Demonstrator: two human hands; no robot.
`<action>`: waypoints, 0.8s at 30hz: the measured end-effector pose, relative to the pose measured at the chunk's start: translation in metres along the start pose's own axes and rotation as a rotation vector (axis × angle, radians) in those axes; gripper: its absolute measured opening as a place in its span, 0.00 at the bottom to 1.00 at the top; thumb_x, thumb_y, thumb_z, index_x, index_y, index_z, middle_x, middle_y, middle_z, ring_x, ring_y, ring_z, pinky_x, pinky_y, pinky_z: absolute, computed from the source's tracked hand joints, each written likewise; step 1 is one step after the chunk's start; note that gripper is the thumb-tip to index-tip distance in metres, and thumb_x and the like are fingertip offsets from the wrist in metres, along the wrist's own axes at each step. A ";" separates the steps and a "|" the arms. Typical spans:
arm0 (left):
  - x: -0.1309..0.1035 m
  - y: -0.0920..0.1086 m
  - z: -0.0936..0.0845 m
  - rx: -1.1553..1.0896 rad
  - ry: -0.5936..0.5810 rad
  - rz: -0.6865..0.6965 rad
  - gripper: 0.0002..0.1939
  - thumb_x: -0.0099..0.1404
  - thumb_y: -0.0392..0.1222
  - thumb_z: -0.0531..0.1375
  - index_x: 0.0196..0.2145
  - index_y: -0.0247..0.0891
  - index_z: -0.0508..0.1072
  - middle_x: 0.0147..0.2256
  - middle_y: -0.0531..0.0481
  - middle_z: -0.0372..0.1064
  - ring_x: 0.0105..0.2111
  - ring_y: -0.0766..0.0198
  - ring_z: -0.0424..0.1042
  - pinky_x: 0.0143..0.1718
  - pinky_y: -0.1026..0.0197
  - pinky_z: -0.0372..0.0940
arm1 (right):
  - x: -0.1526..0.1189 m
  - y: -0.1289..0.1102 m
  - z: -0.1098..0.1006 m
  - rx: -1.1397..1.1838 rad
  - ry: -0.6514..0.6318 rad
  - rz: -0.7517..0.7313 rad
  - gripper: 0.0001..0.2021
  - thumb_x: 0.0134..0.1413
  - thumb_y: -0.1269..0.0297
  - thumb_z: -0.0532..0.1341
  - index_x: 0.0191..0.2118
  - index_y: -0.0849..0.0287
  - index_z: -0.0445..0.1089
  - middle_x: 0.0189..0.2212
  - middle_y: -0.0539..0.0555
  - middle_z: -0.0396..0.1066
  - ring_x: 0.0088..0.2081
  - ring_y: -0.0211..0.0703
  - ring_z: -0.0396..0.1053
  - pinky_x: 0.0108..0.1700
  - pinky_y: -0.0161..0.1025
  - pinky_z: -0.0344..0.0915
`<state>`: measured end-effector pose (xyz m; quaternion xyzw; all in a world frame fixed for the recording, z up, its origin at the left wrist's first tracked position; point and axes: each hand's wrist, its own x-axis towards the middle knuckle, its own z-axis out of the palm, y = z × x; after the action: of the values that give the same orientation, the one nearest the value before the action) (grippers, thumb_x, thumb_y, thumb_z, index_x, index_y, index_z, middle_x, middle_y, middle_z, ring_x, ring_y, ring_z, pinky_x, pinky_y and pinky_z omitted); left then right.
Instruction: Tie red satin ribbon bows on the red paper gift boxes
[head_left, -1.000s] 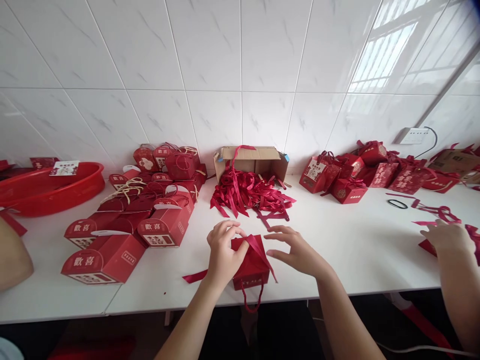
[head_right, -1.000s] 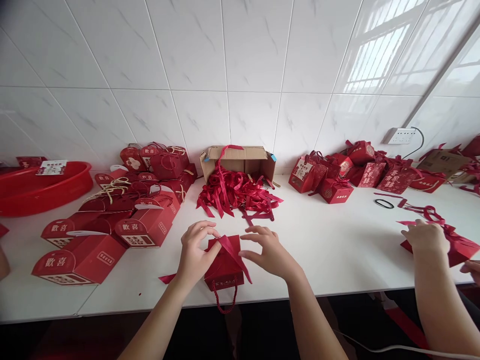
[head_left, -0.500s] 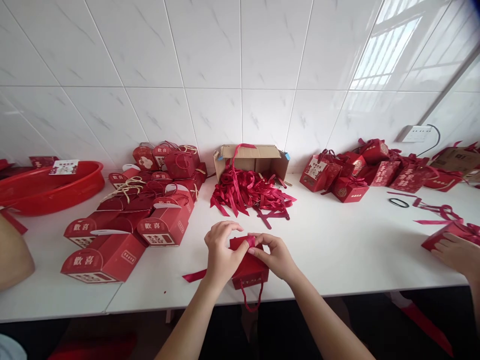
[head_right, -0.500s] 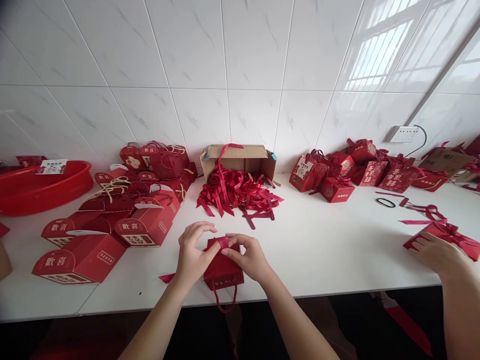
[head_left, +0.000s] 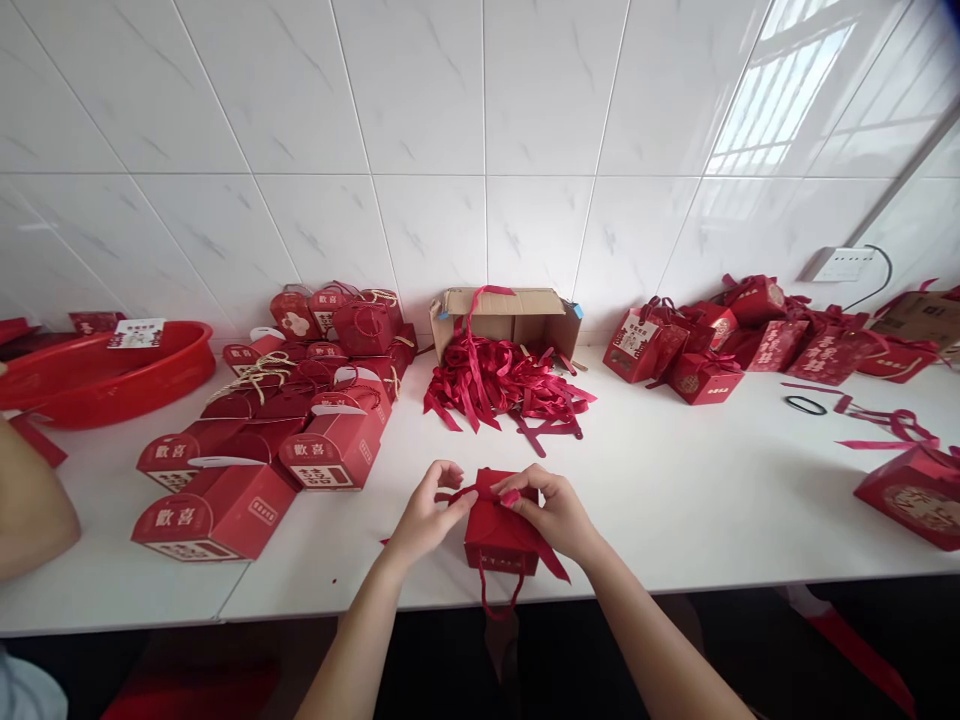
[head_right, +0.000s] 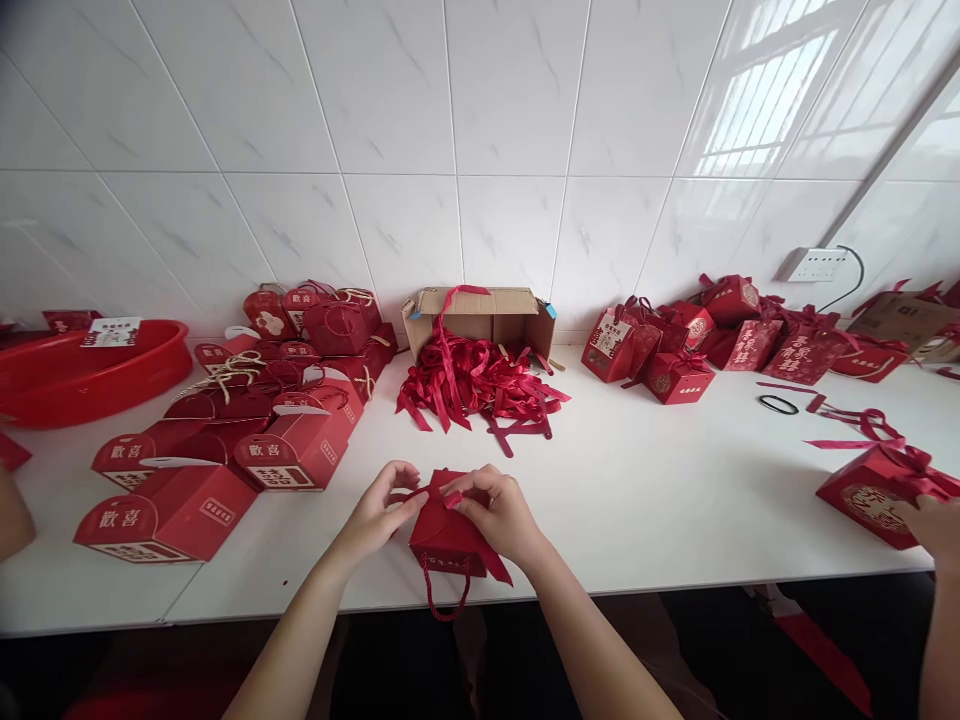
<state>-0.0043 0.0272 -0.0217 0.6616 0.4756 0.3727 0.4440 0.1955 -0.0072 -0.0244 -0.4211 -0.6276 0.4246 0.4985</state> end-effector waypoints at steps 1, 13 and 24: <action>0.003 -0.002 0.001 -0.060 -0.052 -0.046 0.11 0.56 0.46 0.60 0.35 0.41 0.65 0.36 0.52 0.64 0.39 0.62 0.67 0.43 0.60 0.62 | 0.000 0.000 -0.001 0.022 -0.033 0.001 0.07 0.54 0.58 0.61 0.31 0.54 0.73 0.36 0.54 0.75 0.41 0.46 0.71 0.45 0.45 0.66; 0.006 0.011 -0.002 -0.227 -0.275 -0.229 0.09 0.53 0.43 0.61 0.22 0.37 0.67 0.24 0.55 0.60 0.26 0.68 0.58 0.30 0.65 0.55 | 0.001 -0.010 -0.013 0.138 -0.169 0.148 0.11 0.54 0.56 0.61 0.34 0.59 0.73 0.34 0.54 0.75 0.36 0.43 0.71 0.38 0.39 0.66; -0.012 0.068 -0.014 -0.162 -0.341 -0.081 0.15 0.60 0.47 0.58 0.20 0.36 0.69 0.20 0.54 0.64 0.24 0.68 0.61 0.29 0.65 0.57 | 0.002 -0.017 0.012 -0.367 0.063 0.095 0.09 0.53 0.67 0.56 0.32 0.55 0.75 0.26 0.51 0.75 0.34 0.45 0.69 0.44 0.44 0.60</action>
<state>-0.0005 0.0083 0.0458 0.6576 0.3880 0.2740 0.5847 0.1819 -0.0111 -0.0092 -0.5471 -0.6582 0.3124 0.4122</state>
